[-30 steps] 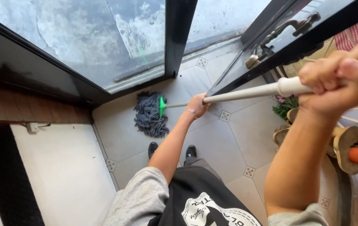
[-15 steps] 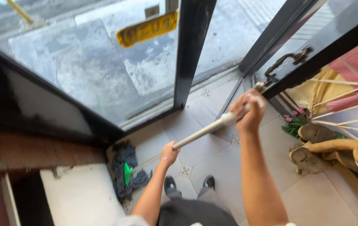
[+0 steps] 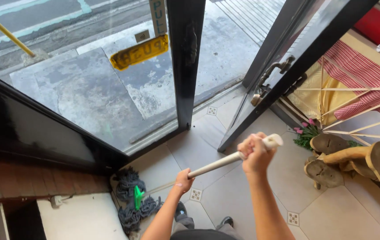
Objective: Mopping the tiled floor of a restaurant dining area.
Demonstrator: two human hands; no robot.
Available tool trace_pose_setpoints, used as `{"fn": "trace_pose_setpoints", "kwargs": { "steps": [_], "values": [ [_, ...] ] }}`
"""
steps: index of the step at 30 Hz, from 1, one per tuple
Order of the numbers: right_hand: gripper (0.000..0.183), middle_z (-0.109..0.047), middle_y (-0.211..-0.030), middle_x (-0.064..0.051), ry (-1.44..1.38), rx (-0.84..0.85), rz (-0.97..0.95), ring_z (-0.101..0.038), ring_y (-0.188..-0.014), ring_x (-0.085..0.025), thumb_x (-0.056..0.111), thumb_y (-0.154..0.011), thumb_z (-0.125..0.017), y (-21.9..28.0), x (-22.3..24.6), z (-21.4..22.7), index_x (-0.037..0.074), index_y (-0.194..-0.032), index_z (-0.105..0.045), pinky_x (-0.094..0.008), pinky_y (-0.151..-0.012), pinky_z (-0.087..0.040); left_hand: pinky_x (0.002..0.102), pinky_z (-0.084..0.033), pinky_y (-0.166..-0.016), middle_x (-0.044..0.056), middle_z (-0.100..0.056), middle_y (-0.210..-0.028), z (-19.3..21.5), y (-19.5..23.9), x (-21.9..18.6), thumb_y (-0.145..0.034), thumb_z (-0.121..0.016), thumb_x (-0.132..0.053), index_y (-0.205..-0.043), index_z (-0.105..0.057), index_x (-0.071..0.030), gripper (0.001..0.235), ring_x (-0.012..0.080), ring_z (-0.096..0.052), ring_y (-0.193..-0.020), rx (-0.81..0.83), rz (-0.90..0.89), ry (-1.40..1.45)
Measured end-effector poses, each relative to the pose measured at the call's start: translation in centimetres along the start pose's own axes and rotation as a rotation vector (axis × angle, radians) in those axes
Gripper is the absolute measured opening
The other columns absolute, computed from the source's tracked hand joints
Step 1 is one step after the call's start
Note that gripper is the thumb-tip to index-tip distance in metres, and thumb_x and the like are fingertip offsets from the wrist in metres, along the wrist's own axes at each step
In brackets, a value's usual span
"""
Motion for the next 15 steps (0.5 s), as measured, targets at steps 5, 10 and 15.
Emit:
{"fn": "trace_pose_setpoints", "kwargs": {
  "steps": [5, 10, 15],
  "values": [
    [0.021, -0.037, -0.056, 0.000, 0.014, -0.146, 0.120, -0.030, -0.044, -0.009, 0.000, -0.086, -0.049, 0.7, 7.1, 8.8, 0.012, -0.072, -0.040, -0.030, -0.044, -0.033, 0.053, -0.047, -0.073, 0.021, -0.065, -0.085, -9.0, -0.5, -6.4, -0.083, -0.076, -0.017, -0.087, -0.055, -0.006, 0.023, 0.0457, -0.059, -0.086, 0.032, -0.225, -0.006],
    [0.018, -0.032, -0.057, -0.002, 0.120, -0.273, 0.306, -0.025, -0.046, -0.012, 0.005, -0.088, -0.048, 2.4, 16.5, 15.4, 0.011, -0.075, -0.038, -0.031, -0.047, -0.028, 0.054, -0.047, -0.074, 0.020, -0.065, -0.084, -16.7, -0.5, -16.5, -0.084, -0.077, -0.020, -0.086, -0.057, -0.006, 0.024, 0.0464, -0.059, -0.087, 0.159, -0.326, 0.015],
    [0.020, -0.030, -0.057, -0.002, 0.181, -0.344, 0.419, -0.024, -0.046, -0.012, 0.006, -0.090, -0.047, 4.7, 23.2, 23.0, 0.011, -0.076, -0.035, -0.031, -0.048, -0.027, 0.051, -0.050, -0.080, 0.017, -0.069, -0.084, -23.2, 1.2, -25.3, -0.084, -0.075, -0.020, -0.083, -0.061, -0.006, 0.020, 0.0431, -0.062, -0.089, 0.267, -0.351, 0.043]
  ]
}}
Point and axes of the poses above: each hand's wrist, its own y-axis away from the middle knuckle, its own z-axis out of the back of the hand, x = y × z, the point moved 2 cm from there along -y, towards the middle knuckle
